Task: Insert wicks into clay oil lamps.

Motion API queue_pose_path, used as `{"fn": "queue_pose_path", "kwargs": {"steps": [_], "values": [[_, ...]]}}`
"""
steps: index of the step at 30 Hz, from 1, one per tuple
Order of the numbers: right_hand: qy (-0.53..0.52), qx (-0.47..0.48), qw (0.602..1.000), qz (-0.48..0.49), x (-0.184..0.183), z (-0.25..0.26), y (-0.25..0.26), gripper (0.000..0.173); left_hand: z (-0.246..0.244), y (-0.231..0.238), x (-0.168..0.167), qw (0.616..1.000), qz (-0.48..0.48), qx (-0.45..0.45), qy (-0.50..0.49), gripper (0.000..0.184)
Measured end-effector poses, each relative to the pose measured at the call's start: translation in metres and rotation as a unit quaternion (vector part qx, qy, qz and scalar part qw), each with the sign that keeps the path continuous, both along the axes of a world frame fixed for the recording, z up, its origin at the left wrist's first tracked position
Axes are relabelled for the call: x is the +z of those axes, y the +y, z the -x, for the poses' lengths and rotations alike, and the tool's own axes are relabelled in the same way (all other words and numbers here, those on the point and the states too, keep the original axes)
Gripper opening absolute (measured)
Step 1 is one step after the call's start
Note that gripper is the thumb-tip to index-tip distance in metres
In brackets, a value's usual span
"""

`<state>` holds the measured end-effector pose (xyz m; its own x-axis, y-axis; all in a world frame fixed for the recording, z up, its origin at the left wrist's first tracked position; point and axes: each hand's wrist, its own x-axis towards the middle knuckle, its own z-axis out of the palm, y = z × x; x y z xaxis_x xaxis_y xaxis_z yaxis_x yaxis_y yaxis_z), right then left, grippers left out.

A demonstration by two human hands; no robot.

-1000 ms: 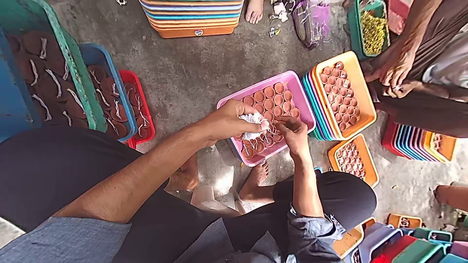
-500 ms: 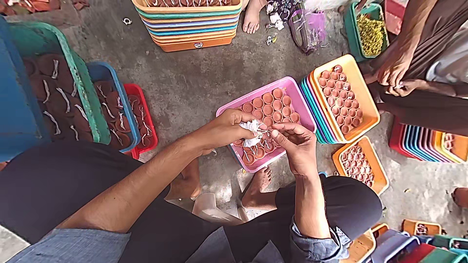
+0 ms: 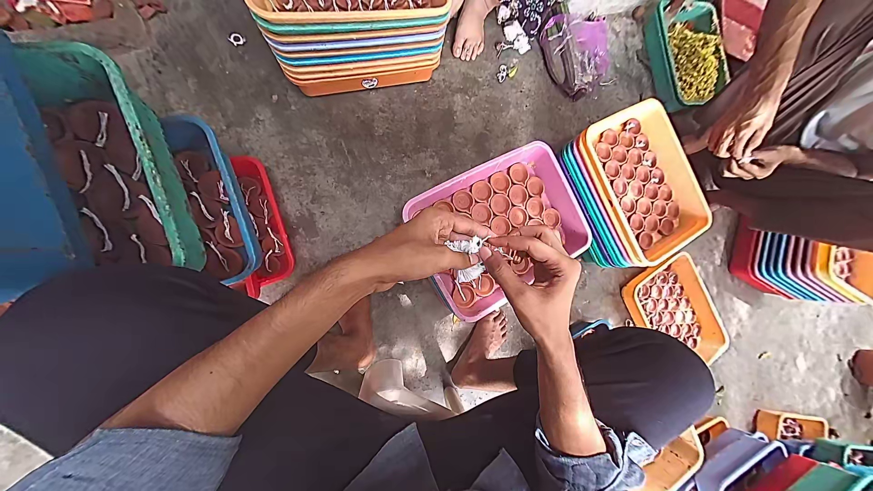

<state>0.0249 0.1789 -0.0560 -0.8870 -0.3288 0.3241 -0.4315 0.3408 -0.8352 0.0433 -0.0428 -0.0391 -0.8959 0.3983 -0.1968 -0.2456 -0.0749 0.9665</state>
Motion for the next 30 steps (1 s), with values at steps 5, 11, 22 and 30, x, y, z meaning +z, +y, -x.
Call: {"fn": "queue_pose_path", "kwargs": {"steps": [5, 11, 22, 30], "values": [[-0.085, 0.044, 0.993, 0.073, 0.0014, -0.0006, -0.0008, 0.019, 0.0, 0.0002, 0.0025, 1.0, 0.0, -0.009, -0.013, 0.04], [-0.175, 0.09, 0.973, 0.124, 0.0019, 0.0007, 0.0011, 0.021, -0.0007, -0.001, 0.0011, 1.0, 0.002, -0.023, -0.016, 0.038], [-0.242, 0.113, 0.953, 0.143, 0.003, 0.0013, 0.0011, 0.014, 0.0008, -0.0007, -0.005, 0.999, -0.017, -0.028, -0.036, 0.054], [-0.272, 0.103, 0.941, 0.172, 0.0, 0.002, 0.0003, 0.009, -0.0001, -0.0012, -0.004, 0.999, -0.009, -0.037, -0.022, 0.045]]}}
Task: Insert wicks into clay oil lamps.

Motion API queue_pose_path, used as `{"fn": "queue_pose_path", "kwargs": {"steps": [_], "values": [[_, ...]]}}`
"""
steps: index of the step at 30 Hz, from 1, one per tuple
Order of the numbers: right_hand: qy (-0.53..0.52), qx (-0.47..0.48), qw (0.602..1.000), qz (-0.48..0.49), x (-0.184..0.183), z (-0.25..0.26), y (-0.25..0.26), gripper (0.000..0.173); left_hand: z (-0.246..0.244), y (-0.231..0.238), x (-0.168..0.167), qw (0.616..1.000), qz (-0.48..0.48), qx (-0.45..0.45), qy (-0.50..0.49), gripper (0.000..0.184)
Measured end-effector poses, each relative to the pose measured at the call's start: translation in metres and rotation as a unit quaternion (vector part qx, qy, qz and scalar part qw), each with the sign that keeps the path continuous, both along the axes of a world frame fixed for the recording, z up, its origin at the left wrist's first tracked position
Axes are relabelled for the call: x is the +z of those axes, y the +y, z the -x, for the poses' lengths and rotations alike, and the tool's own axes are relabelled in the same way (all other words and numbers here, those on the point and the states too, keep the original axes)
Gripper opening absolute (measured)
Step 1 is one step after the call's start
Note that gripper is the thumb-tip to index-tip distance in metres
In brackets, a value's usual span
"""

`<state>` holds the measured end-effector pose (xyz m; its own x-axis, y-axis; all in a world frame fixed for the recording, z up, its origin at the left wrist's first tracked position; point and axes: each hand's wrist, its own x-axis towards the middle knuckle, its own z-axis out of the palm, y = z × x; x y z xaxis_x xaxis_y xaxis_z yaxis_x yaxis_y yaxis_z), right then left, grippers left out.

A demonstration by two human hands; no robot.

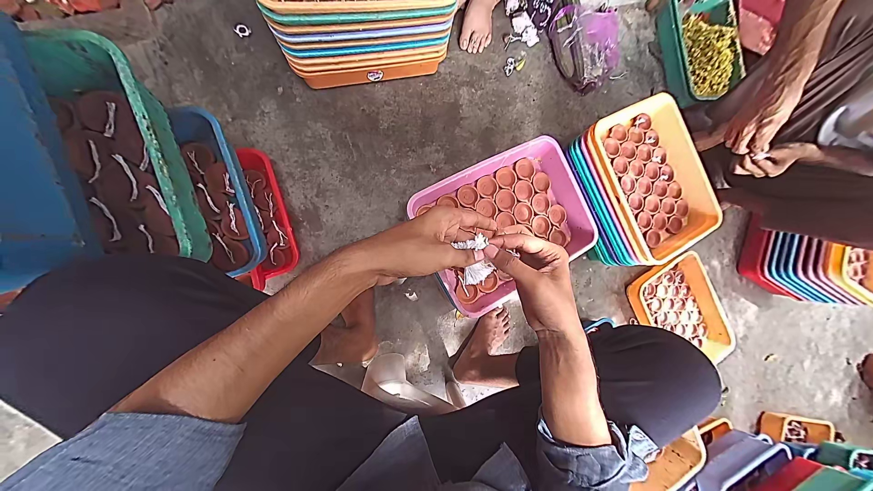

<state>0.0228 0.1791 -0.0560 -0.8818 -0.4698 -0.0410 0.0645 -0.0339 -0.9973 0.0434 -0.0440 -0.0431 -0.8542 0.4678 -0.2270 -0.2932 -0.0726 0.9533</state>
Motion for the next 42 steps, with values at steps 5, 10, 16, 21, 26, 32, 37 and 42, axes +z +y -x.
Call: {"fn": "queue_pose_path", "kwargs": {"steps": [5, 10, 16, 21, 26, 32, 37, 42], "values": [[-0.005, -0.039, 0.999, 0.026, -0.003, 0.0, -0.003, 0.008, 0.0, -0.001, 0.002, 0.999, 0.005, 0.046, 0.004, 0.033], [-0.024, -0.076, 0.996, 0.047, -0.006, -0.001, -0.008, 0.011, 0.001, 0.001, 0.001, 0.996, -0.012, 0.088, 0.019, 0.029], [-0.042, -0.072, 0.992, 0.091, -0.007, -0.004, -0.011, 0.012, 0.0, 0.004, -0.005, 0.987, -0.005, 0.143, 0.067, 0.025], [-0.042, -0.073, 0.991, 0.104, -0.006, -0.004, -0.011, 0.012, 0.0, 0.004, -0.005, 0.979, 0.021, 0.173, 0.109, 0.016], [-0.052, -0.079, 0.989, 0.114, -0.007, -0.005, -0.014, 0.013, 0.0, 0.004, -0.005, 0.977, 0.027, 0.182, 0.106, 0.014], [-0.063, -0.086, 0.986, 0.129, -0.008, -0.007, -0.017, 0.014, 0.0, 0.006, -0.001, 0.982, -0.002, 0.173, 0.072, 0.014], [-0.046, -0.081, 0.987, 0.127, -0.008, -0.007, -0.016, 0.013, 0.0, 0.007, -0.003, 0.98, -0.002, 0.178, 0.084, 0.014], [-0.028, -0.077, 0.987, 0.137, -0.008, -0.006, -0.015, 0.01, 0.0, 0.006, 0.0, 0.981, -0.014, 0.174, 0.089, 0.013]]}}
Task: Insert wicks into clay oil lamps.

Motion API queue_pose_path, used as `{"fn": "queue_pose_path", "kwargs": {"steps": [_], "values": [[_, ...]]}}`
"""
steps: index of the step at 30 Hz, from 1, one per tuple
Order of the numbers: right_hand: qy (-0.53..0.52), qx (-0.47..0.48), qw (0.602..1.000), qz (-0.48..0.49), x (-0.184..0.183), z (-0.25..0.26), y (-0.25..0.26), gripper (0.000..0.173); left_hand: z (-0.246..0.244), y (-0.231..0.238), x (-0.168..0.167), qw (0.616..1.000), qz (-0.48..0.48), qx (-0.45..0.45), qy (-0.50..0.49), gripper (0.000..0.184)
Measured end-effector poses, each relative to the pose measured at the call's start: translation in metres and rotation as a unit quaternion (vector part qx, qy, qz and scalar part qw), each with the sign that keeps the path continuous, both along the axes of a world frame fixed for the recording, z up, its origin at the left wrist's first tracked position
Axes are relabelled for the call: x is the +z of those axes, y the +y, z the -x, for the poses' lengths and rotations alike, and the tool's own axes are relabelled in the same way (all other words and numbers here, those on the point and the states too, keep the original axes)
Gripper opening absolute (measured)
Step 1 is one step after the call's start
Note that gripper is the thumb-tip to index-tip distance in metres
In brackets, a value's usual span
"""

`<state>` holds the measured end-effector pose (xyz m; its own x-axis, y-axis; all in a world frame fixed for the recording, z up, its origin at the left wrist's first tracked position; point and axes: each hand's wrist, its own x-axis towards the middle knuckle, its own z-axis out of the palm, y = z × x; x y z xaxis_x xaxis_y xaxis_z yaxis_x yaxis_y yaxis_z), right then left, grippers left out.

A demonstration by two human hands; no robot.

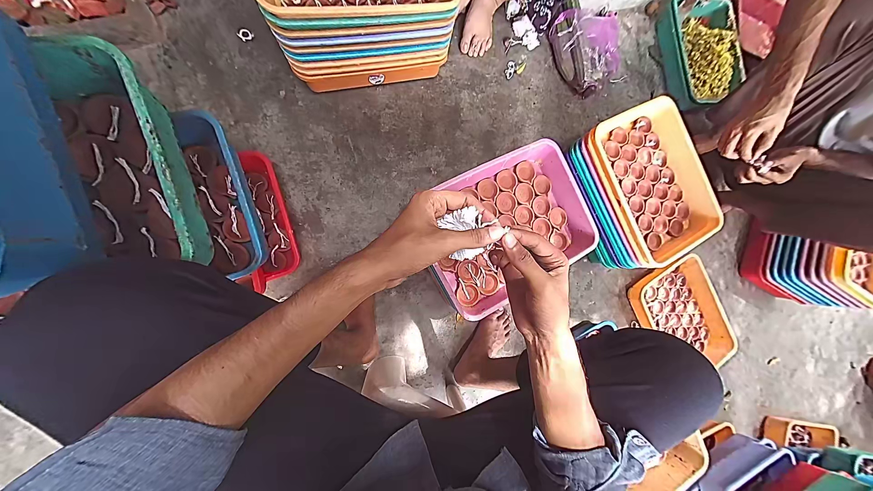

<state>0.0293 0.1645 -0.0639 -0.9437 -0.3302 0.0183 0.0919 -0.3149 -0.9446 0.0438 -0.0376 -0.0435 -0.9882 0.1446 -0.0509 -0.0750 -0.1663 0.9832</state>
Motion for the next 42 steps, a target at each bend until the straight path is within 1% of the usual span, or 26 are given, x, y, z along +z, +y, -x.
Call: {"fn": "queue_pose_path", "kwargs": {"steps": [5, 11, 18, 22, 25, 29, 34, 37, 39, 42], "values": [[0.013, -0.005, 1.0, 0.008, 0.0, -0.001, -0.001, 0.01, 0.001, -0.001, 0.001, 1.0, 0.008, 0.003, 0.017, 0.014], [0.004, -0.016, 1.0, 0.021, 0.001, -0.001, -0.002, 0.011, 0.001, -0.001, 0.001, 1.0, 0.005, 0.004, 0.029, 0.015], [0.002, 0.005, 1.0, 0.021, 0.003, 0.0, -0.001, 0.012, 0.0, 0.0, 0.0, 1.0, -0.005, 0.007, 0.025, 0.012], [0.046, -0.005, 0.999, 0.012, 0.002, -0.001, -0.001, 0.01, 0.0, 0.001, 0.001, 1.0, -0.004, 0.015, 0.016, 0.013], [0.07, -0.042, 0.997, -0.004, 0.003, -0.003, -0.003, 0.01, 0.0, 0.001, 0.0, 0.999, 0.019, 0.015, 0.034, 0.012], [0.032, -0.053, 0.998, 0.0, 0.004, -0.005, -0.005, 0.007, 0.0, 0.003, -0.003, 0.999, 0.037, 0.005, 0.01, 0.011], [-0.002, -0.061, 0.998, -0.001, 0.004, -0.002, -0.004, 0.013, -0.002, 0.003, -0.003, 0.999, 0.011, -0.023, -0.036, 0.017], [-0.027, -0.058, 0.998, 0.022, 0.005, 0.002, -0.001, 0.014, -0.001, 0.002, -0.005, 0.999, 0.01, -0.001, -0.036, 0.019], [-0.027, -0.062, 0.997, 0.026, 0.005, 0.004, 0.002, 0.016, 0.0, -0.001, -0.008, 0.999, 0.013, 0.02, -0.044, 0.022], [-0.015, -0.086, 0.996, 0.027, 0.006, 0.009, 0.005, 0.018, 0.002, -0.004, -0.01, 0.996, 0.026, 0.058, -0.064, 0.02]]}}
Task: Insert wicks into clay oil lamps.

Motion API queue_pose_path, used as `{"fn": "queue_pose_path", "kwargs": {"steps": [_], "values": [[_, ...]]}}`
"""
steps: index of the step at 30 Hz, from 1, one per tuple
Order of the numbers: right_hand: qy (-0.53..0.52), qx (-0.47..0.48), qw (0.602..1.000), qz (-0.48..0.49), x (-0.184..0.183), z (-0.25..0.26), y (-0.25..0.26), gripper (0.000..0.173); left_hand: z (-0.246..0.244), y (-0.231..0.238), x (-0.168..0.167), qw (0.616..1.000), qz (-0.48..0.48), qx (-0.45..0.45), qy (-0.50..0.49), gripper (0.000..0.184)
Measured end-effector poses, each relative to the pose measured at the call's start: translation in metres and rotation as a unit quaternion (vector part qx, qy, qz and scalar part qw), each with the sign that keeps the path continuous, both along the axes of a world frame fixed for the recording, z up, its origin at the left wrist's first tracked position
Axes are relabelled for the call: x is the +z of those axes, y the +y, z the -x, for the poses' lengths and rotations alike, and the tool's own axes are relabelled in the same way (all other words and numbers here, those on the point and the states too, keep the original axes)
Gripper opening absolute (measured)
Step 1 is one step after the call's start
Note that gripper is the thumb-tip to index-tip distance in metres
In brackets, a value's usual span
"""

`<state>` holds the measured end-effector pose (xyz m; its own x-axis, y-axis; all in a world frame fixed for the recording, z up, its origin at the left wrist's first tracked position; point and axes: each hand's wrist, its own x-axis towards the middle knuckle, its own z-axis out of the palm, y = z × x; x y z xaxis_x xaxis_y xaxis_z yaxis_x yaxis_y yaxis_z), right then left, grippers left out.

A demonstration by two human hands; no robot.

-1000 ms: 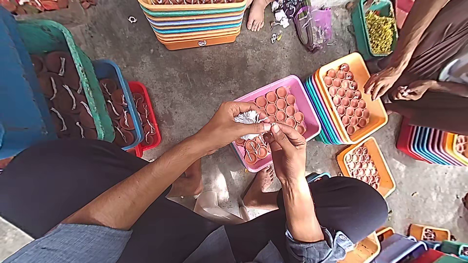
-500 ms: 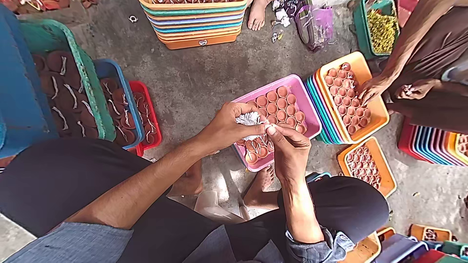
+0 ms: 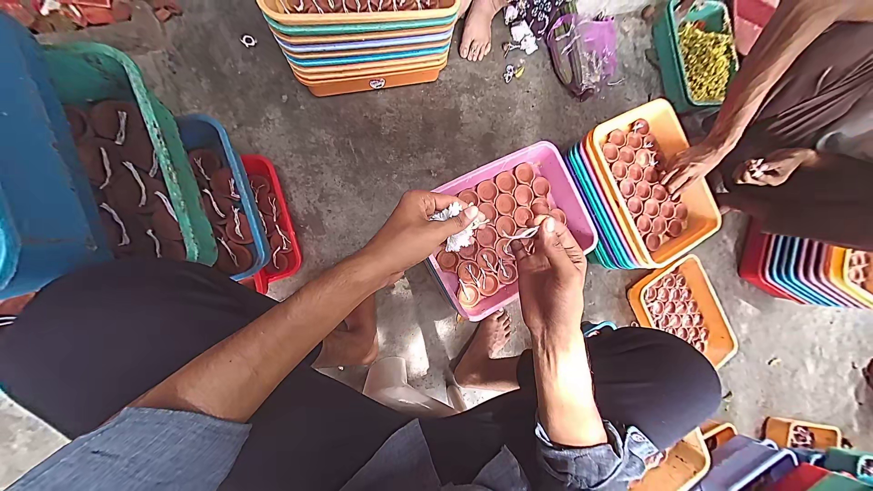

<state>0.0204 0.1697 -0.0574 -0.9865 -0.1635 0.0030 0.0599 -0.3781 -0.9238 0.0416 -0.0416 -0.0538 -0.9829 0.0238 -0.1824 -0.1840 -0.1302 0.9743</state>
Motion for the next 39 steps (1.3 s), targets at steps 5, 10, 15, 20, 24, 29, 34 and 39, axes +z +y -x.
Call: {"fn": "queue_pose_path", "kwargs": {"steps": [5, 10, 15, 20, 24, 29, 34, 39], "values": [[0.047, -0.002, 0.998, -0.039, 0.003, 0.002, 0.004, 0.018, 0.0, 0.0, 0.006, 0.995, 0.007, -0.041, 0.094, 0.019], [0.074, 0.062, 0.992, -0.081, -0.002, -0.004, 0.001, 0.013, -0.004, 0.009, 0.011, 0.971, 0.004, -0.16, 0.175, 0.016], [0.058, 0.082, 0.993, -0.065, -0.001, -0.001, 0.003, 0.013, -0.005, 0.005, 0.009, 0.979, -0.01, -0.163, 0.123, 0.014], [0.045, 0.078, 0.995, -0.048, 0.0, 0.008, 0.014, 0.007, -0.004, 0.0, 0.012, 0.984, -0.008, -0.153, 0.086, 0.016], [0.053, 0.112, 0.99, -0.062, 0.003, 0.012, 0.021, 0.005, -0.003, 0.0, 0.011, 0.984, 0.004, -0.15, 0.091, 0.017], [0.086, 0.13, 0.981, -0.118, 0.008, 0.015, 0.036, 0.007, -0.003, 0.0, 0.01, 0.981, 0.027, -0.16, 0.104, 0.016], [0.112, 0.152, 0.965, -0.182, 0.015, 0.017, 0.042, 0.026, -0.004, 0.001, 0.011, 0.978, 0.019, -0.173, 0.114, 0.016], [0.17, 0.185, 0.932, -0.262, 0.021, 0.02, 0.049, 0.018, -0.003, -0.001, 0.01, 0.98, 0.026, -0.175, 0.094, 0.017]]}}
